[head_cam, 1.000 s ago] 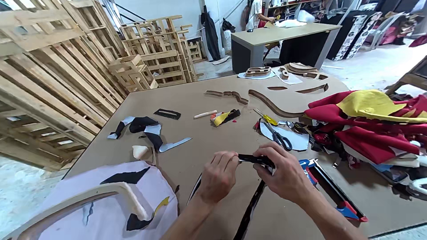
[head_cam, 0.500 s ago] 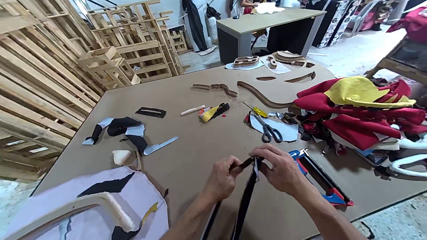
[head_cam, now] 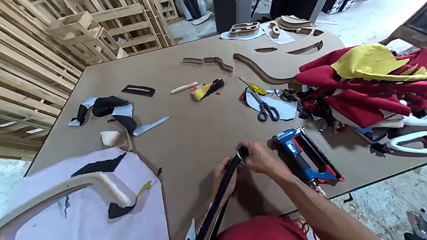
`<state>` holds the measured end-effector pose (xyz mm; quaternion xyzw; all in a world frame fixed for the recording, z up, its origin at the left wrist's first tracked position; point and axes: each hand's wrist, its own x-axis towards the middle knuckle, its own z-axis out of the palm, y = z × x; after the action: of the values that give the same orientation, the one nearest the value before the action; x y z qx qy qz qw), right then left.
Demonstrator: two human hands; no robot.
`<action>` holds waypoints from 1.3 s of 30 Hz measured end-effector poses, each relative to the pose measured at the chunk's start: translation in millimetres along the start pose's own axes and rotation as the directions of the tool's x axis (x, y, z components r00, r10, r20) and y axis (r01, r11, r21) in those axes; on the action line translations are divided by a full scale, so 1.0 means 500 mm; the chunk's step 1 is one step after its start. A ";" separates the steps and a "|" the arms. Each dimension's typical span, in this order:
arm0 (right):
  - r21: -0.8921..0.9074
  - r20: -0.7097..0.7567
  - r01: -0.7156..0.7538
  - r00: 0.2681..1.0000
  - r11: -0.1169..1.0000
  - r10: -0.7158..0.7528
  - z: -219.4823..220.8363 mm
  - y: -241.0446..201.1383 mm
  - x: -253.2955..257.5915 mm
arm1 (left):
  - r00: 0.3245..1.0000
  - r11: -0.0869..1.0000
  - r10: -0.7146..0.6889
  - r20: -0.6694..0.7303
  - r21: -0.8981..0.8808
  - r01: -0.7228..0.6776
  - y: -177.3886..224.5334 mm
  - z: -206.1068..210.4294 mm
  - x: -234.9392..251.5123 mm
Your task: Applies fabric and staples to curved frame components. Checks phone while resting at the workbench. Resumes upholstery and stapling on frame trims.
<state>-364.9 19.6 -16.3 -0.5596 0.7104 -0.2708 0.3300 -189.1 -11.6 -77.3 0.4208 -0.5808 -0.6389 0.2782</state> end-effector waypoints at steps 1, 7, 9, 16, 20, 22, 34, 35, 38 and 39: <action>0.011 -0.008 -0.002 1.000 1.000 0.002 0.002 0.003 0.000 | 0.999 0.999 0.002 -0.042 0.039 -0.001 0.001 0.006 0.003; 0.146 0.078 0.027 0.996 0.989 -0.039 0.003 0.041 0.028 | 0.991 0.994 0.065 -0.120 0.101 -0.053 -0.006 0.005 0.008; 0.169 0.142 0.037 0.988 0.985 -0.062 -0.004 0.041 0.034 | 0.984 0.996 0.068 -0.163 0.069 -0.057 -0.007 0.008 0.006; 0.237 0.209 0.096 0.967 0.967 -0.148 -0.002 0.044 0.023 | 0.967 0.996 0.093 -0.236 0.037 -0.086 -0.007 0.025 0.000; 0.455 0.098 0.060 0.988 0.888 -0.117 0.035 0.067 0.014 | 0.974 0.998 0.052 -0.222 -0.022 -0.059 -0.016 0.022 0.001; 0.532 0.036 0.054 0.996 0.845 -0.086 0.053 0.071 0.010 | 0.981 0.998 0.031 -0.194 -0.049 -0.041 -0.024 0.015 0.005; 0.341 0.027 -0.100 0.995 0.935 0.096 0.056 0.024 0.020 | 0.994 0.993 -0.070 -0.080 -0.103 0.062 -0.033 -0.009 -0.026; 0.344 0.019 -0.096 0.995 0.934 0.095 0.058 0.026 0.021 | 0.987 0.994 -0.067 -0.143 -0.097 0.053 -0.033 0.001 -0.031; 0.372 0.013 -0.099 0.995 0.923 0.101 0.062 0.030 0.021 | 0.967 0.994 -0.053 -0.248 -0.110 0.026 -0.034 0.015 -0.036; 0.387 0.014 -0.096 0.995 0.917 0.098 0.063 0.030 0.020 | 0.963 0.994 -0.039 -0.268 -0.111 0.010 -0.036 0.017 -0.037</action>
<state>-351.4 12.8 -49.1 -0.4467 0.6706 -0.3908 0.4450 -184.9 11.2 -91.3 0.4953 -0.4968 -0.6096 0.3691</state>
